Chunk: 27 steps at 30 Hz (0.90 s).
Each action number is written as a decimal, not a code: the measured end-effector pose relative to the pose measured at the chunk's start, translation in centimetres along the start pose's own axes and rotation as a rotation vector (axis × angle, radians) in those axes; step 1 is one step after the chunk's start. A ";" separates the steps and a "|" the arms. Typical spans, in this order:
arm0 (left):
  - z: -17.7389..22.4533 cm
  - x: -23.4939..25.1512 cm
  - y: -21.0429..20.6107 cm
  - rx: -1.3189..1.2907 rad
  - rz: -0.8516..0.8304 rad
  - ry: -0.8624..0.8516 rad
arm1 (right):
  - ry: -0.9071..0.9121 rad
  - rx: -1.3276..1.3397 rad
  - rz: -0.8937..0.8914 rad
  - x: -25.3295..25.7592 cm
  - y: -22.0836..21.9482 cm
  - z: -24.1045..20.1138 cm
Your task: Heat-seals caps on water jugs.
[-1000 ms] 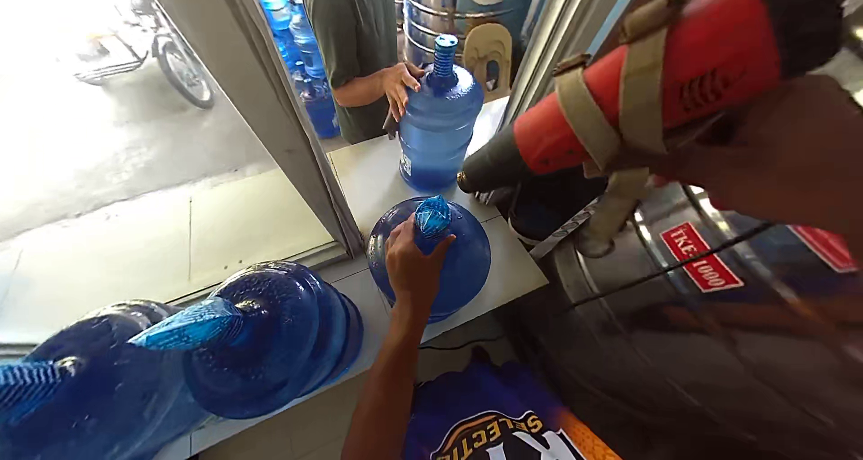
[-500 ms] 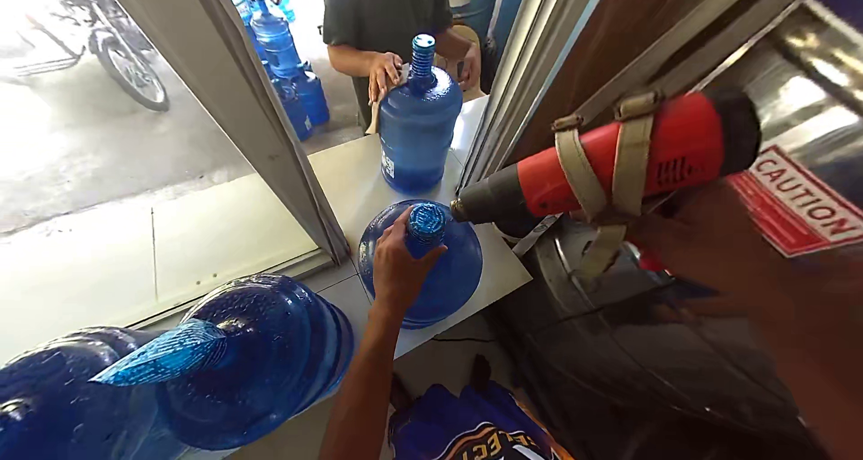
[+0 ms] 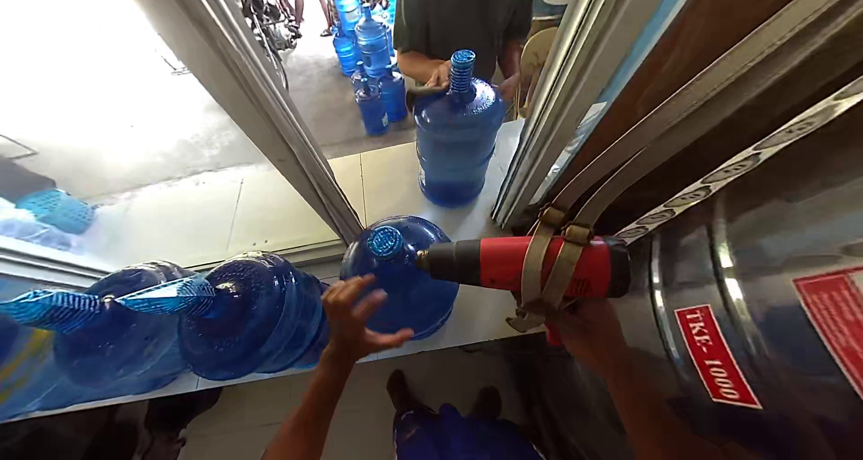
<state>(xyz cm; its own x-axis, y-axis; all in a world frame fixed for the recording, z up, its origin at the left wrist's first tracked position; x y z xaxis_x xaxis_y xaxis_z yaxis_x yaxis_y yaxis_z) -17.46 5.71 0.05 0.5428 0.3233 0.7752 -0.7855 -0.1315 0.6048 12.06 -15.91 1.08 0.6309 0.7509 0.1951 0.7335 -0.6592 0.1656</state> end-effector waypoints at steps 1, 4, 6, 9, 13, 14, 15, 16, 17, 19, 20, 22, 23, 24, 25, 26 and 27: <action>1.1 -0.2 -0.8 0.039 -0.082 -0.117 | -0.006 0.000 0.002 -0.1 0.6 0.3; 4.2 3.0 -4.1 0.097 -0.267 -0.097 | -0.015 0.048 0.038 -0.7 3.3 0.6; 6.7 6.1 -6.4 0.173 -0.217 0.121 | -0.016 0.081 0.084 -1.0 4.5 0.6; 12.4 6.8 -12.3 0.188 -0.277 0.170 | 0.014 0.032 0.205 -1.6 6.4 -1.3; 14.5 8.2 -13.8 -0.112 -0.255 0.134 | 0.049 -0.083 0.359 -4.3 8.9 -3.7; 13.9 7.9 -11.9 -0.269 -0.150 0.137 | 0.041 -0.128 0.385 -5.4 9.5 -3.9; 12.8 7.3 -9.5 -0.390 -0.024 0.109 | 0.039 -0.166 0.402 -6.5 10.0 -4.0; 11.0 6.4 -6.9 -0.408 0.082 0.080 | 0.040 -0.189 0.410 -7.6 10.4 -4.0; 8.4 5.7 -4.7 -0.361 0.141 0.087 | 0.037 -0.203 0.407 -8.6 10.6 -4.1; 1.3 6.4 -3.5 -0.293 0.072 0.233 | 0.028 -0.195 0.429 -10.7 9.8 -4.6; -2.1 7.3 -4.3 -0.312 -0.024 0.329 | 0.028 -0.193 0.444 -11.6 8.9 -5.1; -6.1 8.9 -5.9 -0.405 -0.074 0.395 | 0.044 -0.161 0.472 -12.6 6.3 -6.2; -6.2 9.5 -5.8 -0.426 -0.021 0.340 | 0.052 -0.150 0.492 -13.1 4.7 -6.7; -5.3 9.5 -5.2 -0.429 0.039 0.232 | 0.053 -0.148 0.520 -13.6 3.2 -7.3; -3.6 8.9 -4.4 -0.435 0.055 0.099 | 0.048 -0.152 0.553 -14.2 1.8 -7.8; -1.3 7.7 -3.8 -0.434 -0.004 -0.038 | 0.037 -0.160 0.578 -14.9 0.5 -8.2; 0.9 6.0 -3.5 -0.436 -0.106 -0.165 | 0.027 -0.151 0.596 -15.4 -0.5 -8.5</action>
<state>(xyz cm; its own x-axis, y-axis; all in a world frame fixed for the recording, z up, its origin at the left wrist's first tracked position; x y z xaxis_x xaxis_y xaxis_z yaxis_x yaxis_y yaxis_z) -11.17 7.24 2.72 0.6386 0.1560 0.7536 -0.7559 0.3109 0.5762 -0.19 -27.49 6.19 0.9131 0.2518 0.3207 0.2116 -0.9650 0.1552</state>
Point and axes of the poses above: each hand's wrist, its own x-axis towards the middle knuckle, its own y-axis out of the back of the hand, z = x × y, the point moved 8 cm from there along x, towards the middle knuckle, and after that the axes turned 3 degrees about x, right-handed, at the moved point
